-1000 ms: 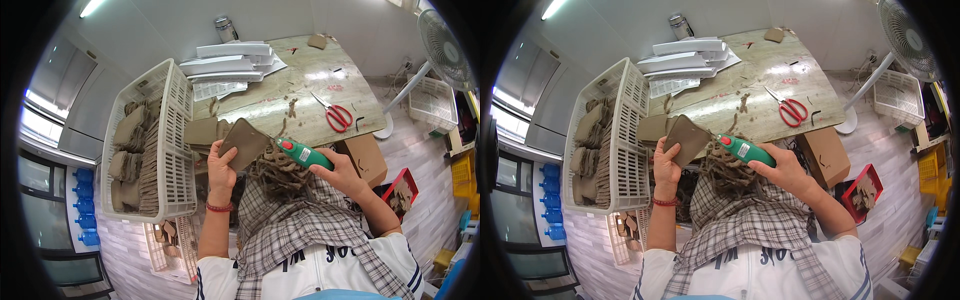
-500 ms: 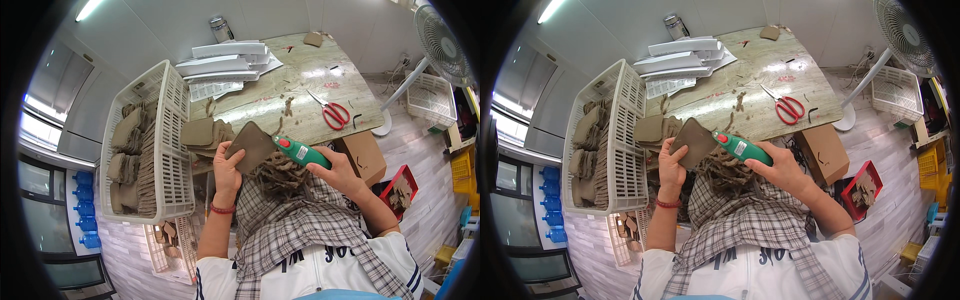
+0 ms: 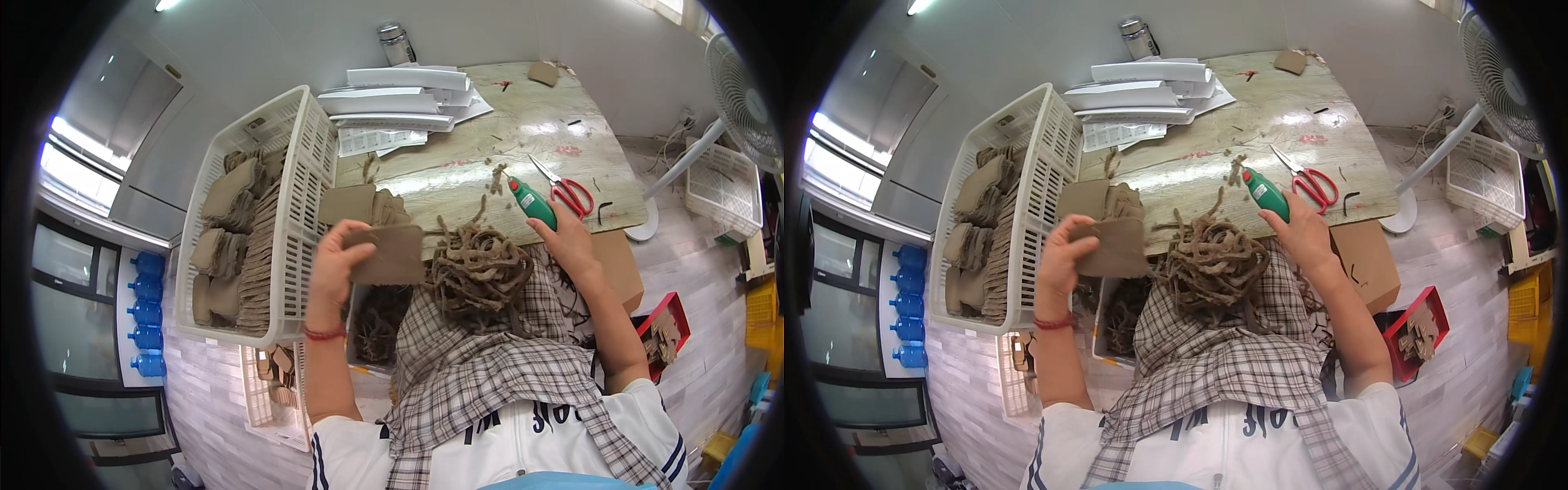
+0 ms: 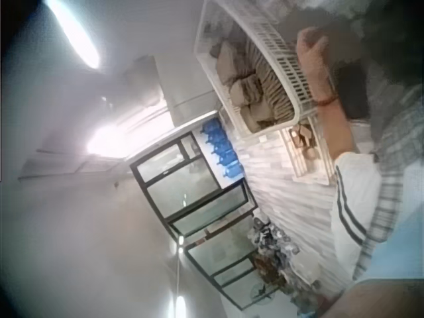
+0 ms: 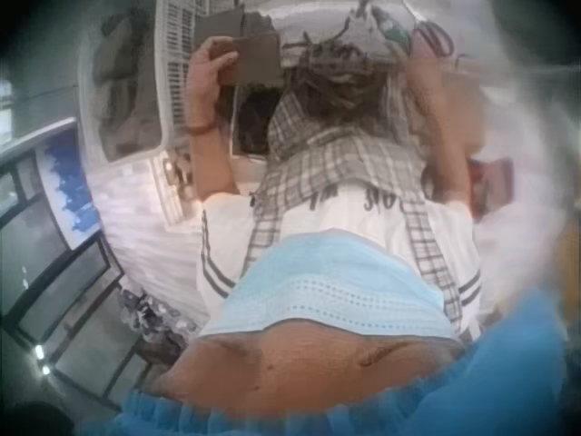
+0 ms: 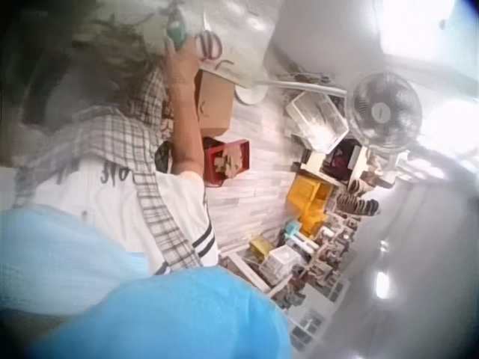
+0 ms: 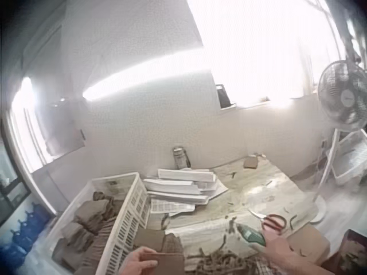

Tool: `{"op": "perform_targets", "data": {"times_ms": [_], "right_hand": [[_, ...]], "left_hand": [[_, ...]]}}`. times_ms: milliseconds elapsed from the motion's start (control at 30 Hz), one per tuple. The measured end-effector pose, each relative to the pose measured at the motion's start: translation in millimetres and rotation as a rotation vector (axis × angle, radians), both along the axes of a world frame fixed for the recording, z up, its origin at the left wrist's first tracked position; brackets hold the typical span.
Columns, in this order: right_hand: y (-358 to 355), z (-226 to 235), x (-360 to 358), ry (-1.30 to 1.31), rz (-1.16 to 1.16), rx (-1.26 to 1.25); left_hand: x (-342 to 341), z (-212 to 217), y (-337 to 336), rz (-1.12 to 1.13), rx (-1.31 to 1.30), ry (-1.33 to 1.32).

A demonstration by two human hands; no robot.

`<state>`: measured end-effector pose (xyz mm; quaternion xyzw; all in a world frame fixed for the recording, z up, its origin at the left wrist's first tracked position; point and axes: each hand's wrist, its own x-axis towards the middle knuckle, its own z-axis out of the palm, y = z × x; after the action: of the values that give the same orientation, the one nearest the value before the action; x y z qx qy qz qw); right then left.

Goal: The person uses a green rotary cutter to trim excess fabric from the edges of multiple beige fabric pieces. They handle the pieces one at a time, rotate them to access different edges, and place the trimmed pieces into a white plastic basket. The person also stacks trimmed pieces on the table and organizes them in the basket.

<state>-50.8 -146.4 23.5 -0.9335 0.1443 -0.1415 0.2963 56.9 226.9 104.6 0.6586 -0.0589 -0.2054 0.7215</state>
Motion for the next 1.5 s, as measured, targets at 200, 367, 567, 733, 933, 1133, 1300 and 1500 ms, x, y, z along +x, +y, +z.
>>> {"op": "perform_targets", "data": {"times_ms": [200,367,567,733,933,1133,1300,1500], "right_hand": [[-7,-44,50,0.085,0.059,-0.189],[-2,-59,74,0.017,0.107,-0.315],[-6,-54,73,0.057,0.069,-0.463],[21,-24,76,-0.175,0.113,-0.344],[133,3,127,0.462,0.407,0.811],[172,-46,176,0.089,0.414,0.712],[147,-55,199,-0.071,0.697,0.674],[124,-54,197,-0.187,0.834,0.425]], "left_hand": [[109,26,37,0.025,0.336,-0.078],[151,-24,39,-0.006,0.712,-0.149],[121,-36,23,0.172,0.806,-0.211],[100,-50,36,0.321,0.493,-0.011],[85,-80,20,0.364,0.133,0.076],[56,-124,-3,0.454,-0.100,-0.196],[62,-148,-14,0.274,-0.151,-0.371],[64,-148,-15,0.208,0.144,-0.623]]}}
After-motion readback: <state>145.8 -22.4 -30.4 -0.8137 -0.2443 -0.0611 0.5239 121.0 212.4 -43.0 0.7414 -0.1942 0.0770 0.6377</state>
